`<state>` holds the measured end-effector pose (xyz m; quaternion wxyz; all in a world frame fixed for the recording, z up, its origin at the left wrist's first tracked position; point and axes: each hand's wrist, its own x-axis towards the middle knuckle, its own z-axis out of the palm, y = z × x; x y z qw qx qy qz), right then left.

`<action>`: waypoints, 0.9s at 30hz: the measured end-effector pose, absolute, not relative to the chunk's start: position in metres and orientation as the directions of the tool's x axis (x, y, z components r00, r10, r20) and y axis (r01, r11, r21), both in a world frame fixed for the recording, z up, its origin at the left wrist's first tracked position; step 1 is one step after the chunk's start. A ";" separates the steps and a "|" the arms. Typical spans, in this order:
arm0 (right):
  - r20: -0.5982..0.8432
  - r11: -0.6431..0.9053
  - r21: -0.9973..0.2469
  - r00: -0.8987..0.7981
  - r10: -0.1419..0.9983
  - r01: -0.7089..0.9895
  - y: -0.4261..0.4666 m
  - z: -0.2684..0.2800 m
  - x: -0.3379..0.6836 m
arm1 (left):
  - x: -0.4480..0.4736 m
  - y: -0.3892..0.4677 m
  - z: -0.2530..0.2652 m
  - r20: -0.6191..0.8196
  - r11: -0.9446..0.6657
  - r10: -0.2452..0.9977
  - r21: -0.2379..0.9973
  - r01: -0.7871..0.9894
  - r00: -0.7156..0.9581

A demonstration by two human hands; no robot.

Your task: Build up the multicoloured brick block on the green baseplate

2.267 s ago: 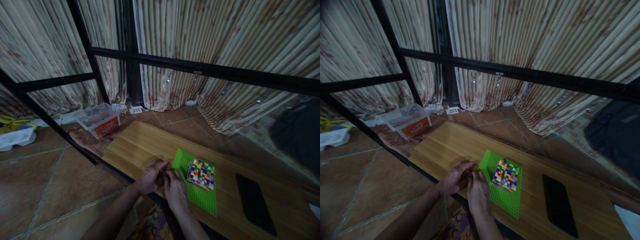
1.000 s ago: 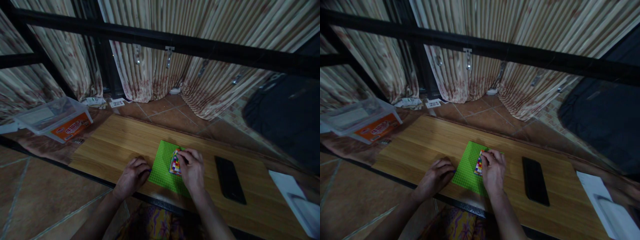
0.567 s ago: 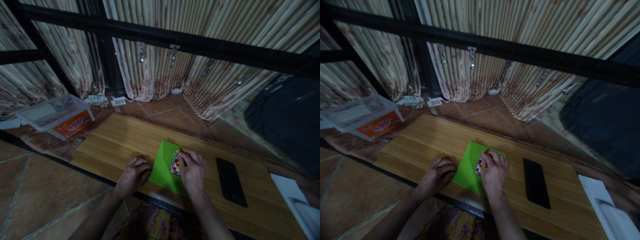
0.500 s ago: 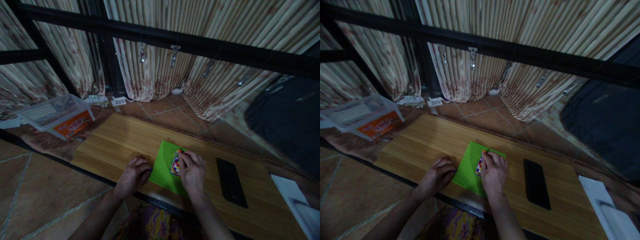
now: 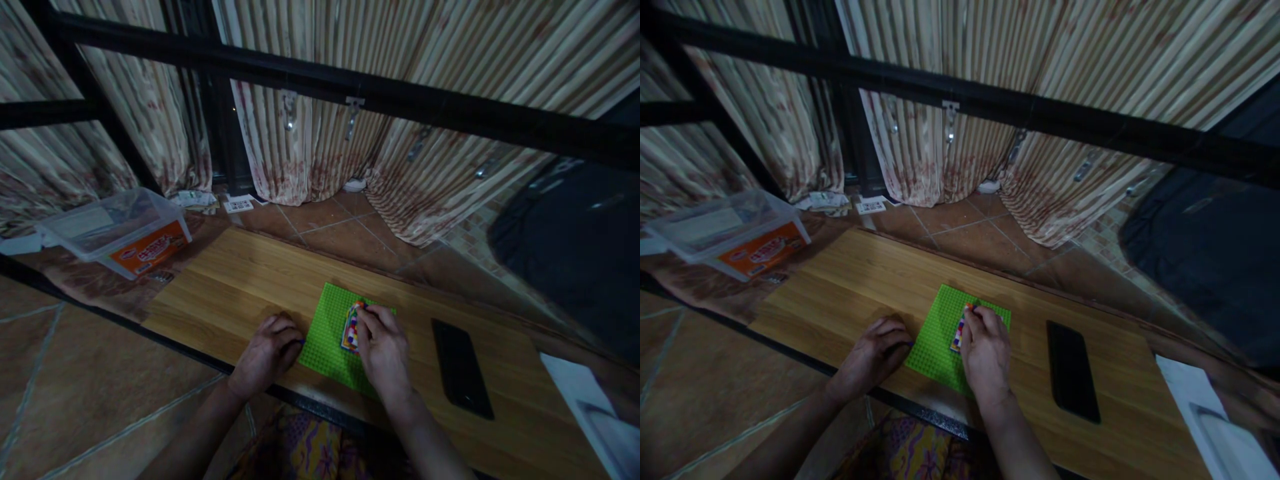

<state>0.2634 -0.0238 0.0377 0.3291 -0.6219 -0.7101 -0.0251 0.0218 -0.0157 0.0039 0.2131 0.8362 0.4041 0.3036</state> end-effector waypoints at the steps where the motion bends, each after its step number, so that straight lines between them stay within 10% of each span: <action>1: 0.495 0.222 -0.377 -0.007 0.869 0.899 -0.024 0.038 0.263 | 0.022 -0.016 0.004 0.336 -0.583 0.805 0.603 0.545 0.489; 27: 0.575 0.223 -0.438 0.081 0.814 0.871 -0.039 0.037 0.254 | 0.018 -0.016 0.001 0.381 -0.568 0.816 0.673 0.474 0.435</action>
